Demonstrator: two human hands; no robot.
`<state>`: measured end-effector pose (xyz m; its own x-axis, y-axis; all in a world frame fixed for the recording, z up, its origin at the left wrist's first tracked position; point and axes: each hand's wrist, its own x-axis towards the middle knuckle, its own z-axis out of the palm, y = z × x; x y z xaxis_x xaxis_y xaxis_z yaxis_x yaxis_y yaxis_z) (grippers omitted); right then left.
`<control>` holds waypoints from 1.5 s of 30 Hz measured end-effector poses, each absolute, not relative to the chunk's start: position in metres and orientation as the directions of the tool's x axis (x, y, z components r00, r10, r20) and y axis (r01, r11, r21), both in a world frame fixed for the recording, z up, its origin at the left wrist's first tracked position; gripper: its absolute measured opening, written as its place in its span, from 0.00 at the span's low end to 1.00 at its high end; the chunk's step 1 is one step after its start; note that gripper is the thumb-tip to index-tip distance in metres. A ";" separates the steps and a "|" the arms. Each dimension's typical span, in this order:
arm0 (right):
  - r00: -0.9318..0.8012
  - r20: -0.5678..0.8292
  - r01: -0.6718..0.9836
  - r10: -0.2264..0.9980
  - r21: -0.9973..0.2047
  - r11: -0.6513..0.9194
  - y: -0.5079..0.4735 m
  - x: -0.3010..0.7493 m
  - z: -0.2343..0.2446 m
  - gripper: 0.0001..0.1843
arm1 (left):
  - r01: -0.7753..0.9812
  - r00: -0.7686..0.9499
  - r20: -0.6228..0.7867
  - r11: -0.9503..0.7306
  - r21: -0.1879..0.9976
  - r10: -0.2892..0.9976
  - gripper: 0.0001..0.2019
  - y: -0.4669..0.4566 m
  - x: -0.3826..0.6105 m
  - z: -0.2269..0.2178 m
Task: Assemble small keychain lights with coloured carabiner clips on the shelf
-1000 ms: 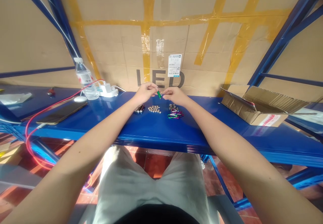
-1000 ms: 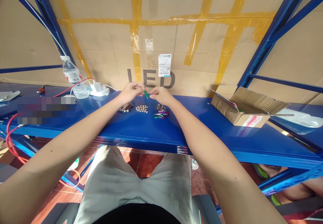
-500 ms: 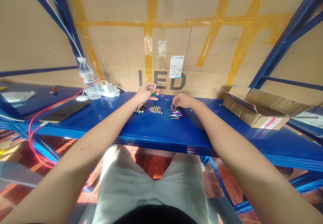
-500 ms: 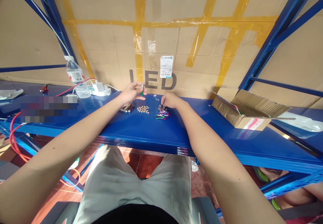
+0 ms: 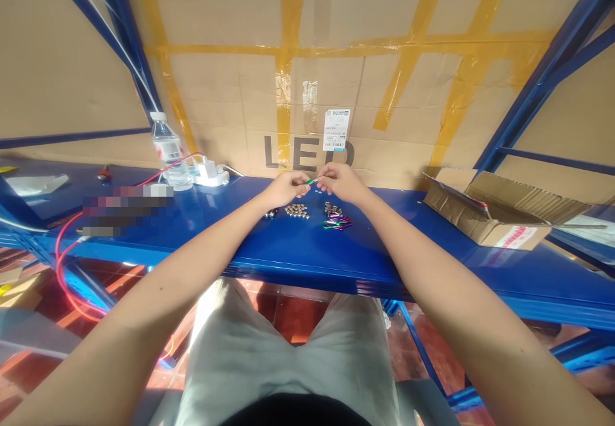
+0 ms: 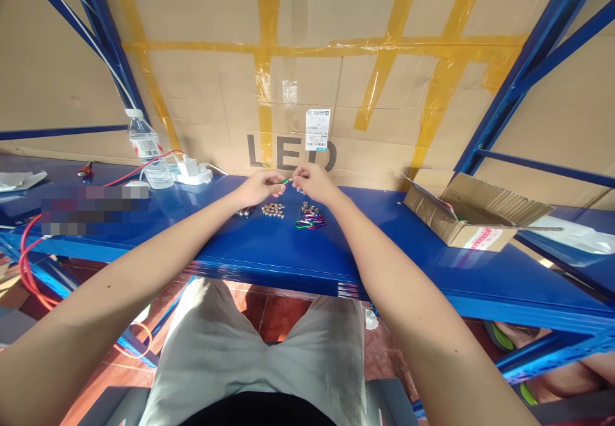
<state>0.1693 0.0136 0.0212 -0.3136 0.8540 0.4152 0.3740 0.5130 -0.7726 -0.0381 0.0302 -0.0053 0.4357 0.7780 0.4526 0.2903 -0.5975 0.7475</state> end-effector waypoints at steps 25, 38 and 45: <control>-0.466 0.490 0.563 0.737 -0.478 0.674 0.009 0.171 0.017 0.12 | 0.561 0.449 0.349 -0.563 0.606 0.823 0.13 0.012 -0.031 0.005; -0.466 0.409 0.513 0.785 -0.598 0.616 0.010 0.170 0.014 0.12 | 0.511 0.534 0.623 -0.805 0.300 0.571 0.06 0.011 -0.035 0.000; -0.427 0.374 0.445 0.823 -0.706 0.551 0.010 0.166 0.011 0.12 | 0.590 0.544 0.631 -0.787 0.181 0.553 0.09 0.002 -0.029 0.003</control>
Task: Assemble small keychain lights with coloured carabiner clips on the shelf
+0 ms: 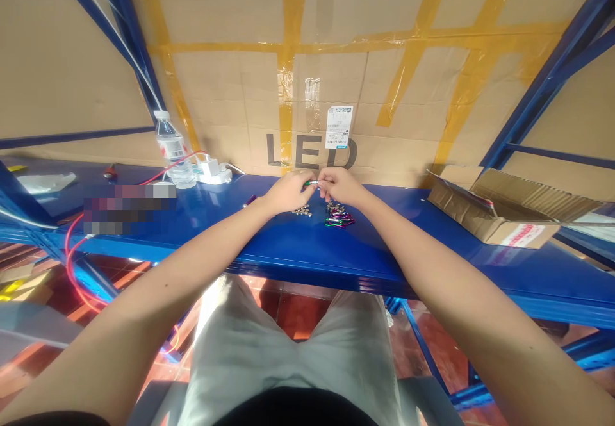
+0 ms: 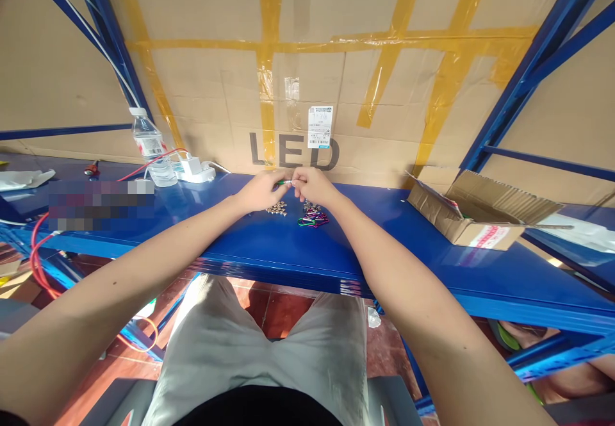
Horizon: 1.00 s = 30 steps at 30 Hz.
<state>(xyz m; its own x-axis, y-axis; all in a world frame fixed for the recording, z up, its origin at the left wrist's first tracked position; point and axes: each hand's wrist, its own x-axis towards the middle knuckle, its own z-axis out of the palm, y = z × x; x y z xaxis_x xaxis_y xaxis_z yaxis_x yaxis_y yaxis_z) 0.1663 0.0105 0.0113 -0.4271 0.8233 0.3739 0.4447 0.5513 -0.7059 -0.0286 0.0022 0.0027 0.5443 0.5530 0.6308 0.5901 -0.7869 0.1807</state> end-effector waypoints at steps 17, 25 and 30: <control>-0.402 0.361 0.379 0.841 -0.771 0.512 0.003 0.163 0.015 0.13 | 0.598 0.592 0.629 -0.798 0.077 0.504 0.05 0.016 -0.037 -0.004; -0.372 0.311 0.286 0.875 -0.858 0.426 -0.003 0.159 0.019 0.15 | 0.653 0.568 0.671 -0.757 -0.016 0.476 0.05 0.009 -0.037 0.002; -0.380 0.313 0.256 0.871 -0.869 0.424 -0.001 0.163 0.019 0.14 | 0.629 0.530 0.664 -0.770 0.109 0.527 0.06 0.003 -0.031 0.004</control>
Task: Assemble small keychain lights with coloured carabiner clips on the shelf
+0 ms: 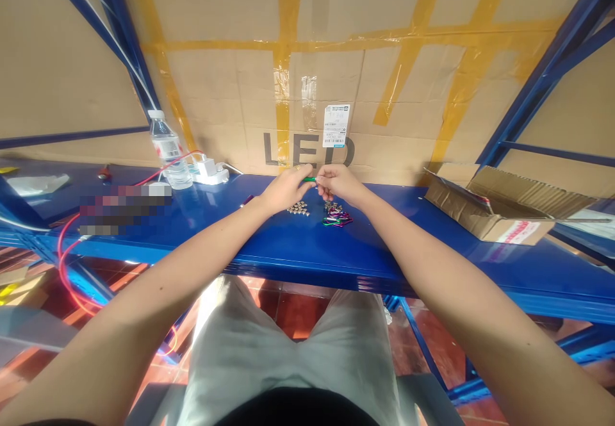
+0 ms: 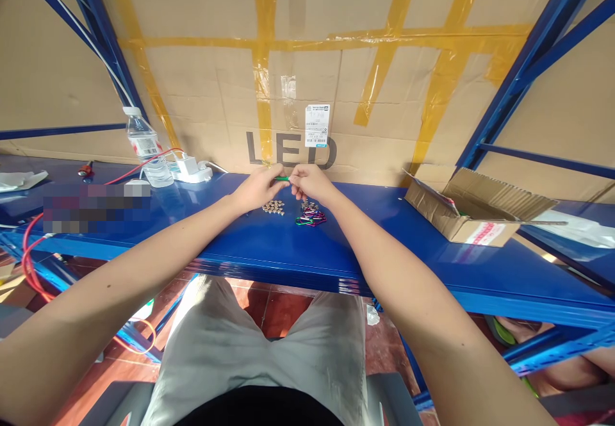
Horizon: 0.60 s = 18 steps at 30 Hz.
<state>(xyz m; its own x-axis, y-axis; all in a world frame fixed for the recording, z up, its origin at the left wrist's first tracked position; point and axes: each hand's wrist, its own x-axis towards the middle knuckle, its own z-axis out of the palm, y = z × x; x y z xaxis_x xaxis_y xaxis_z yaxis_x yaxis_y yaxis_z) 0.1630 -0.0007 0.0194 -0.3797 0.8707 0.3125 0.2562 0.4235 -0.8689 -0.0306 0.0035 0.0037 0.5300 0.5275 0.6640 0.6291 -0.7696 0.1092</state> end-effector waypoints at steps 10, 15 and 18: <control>-0.369 0.306 0.358 0.878 -0.824 0.438 -0.001 0.164 0.020 0.15 | 0.634 0.560 0.622 -0.767 0.103 0.547 0.14 0.020 -0.029 -0.003; -0.357 0.326 0.352 0.875 -0.821 0.450 0.001 0.163 0.018 0.15 | 0.592 0.588 0.594 -0.793 0.145 0.549 0.13 0.011 -0.032 0.002; -0.344 0.317 0.369 0.884 -0.820 0.438 0.002 0.163 0.019 0.15 | 0.596 0.571 0.608 -0.788 0.155 0.551 0.11 0.004 -0.033 0.005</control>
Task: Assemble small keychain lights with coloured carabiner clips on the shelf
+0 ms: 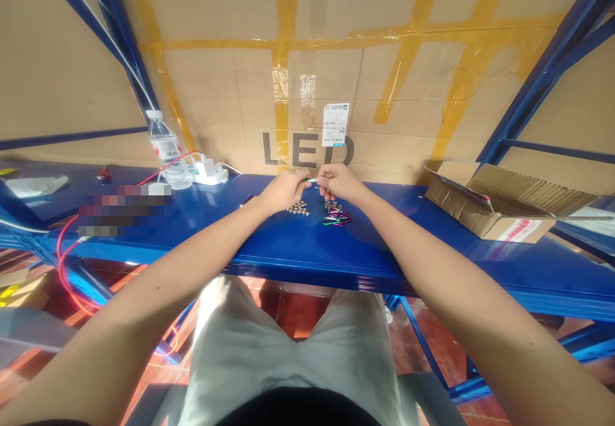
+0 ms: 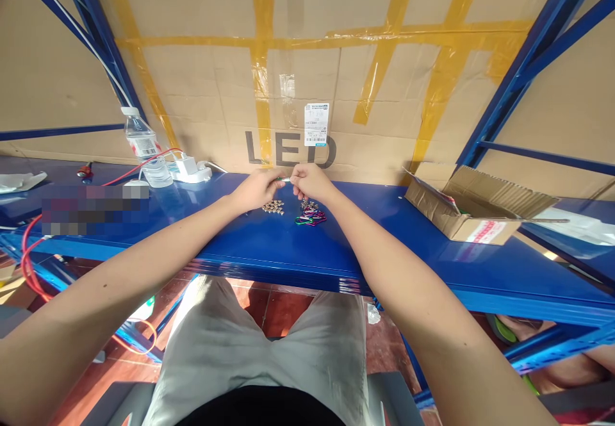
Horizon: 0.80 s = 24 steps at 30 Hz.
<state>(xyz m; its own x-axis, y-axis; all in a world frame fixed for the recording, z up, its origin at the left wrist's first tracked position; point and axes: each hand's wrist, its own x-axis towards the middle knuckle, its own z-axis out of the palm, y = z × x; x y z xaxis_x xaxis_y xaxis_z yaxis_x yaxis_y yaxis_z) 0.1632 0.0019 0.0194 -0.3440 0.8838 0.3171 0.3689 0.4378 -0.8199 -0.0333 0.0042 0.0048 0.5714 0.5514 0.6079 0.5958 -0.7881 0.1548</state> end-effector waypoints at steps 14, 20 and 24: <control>-0.351 0.174 0.220 0.920 -0.940 0.262 -0.007 0.164 0.024 0.14 | 0.525 0.589 0.664 -0.843 0.118 0.460 0.09 0.005 -0.033 0.002; -0.317 0.129 0.164 0.940 -0.968 0.188 -0.006 0.162 0.026 0.15 | 0.624 0.548 0.639 -0.772 0.117 0.539 0.12 0.005 -0.026 -0.002; -0.304 0.143 0.186 0.942 -0.961 0.205 -0.006 0.162 0.026 0.15 | 0.648 0.554 0.626 -0.756 0.090 0.549 0.16 0.009 -0.024 -0.004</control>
<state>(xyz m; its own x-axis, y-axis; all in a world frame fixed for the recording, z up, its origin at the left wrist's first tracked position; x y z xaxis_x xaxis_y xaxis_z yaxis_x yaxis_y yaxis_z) 0.1619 -0.0061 0.0256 -0.3039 0.9420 0.1425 0.1857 0.2053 -0.9609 -0.0242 0.0095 -0.0036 0.5540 0.5488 0.6260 0.6479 -0.7564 0.0898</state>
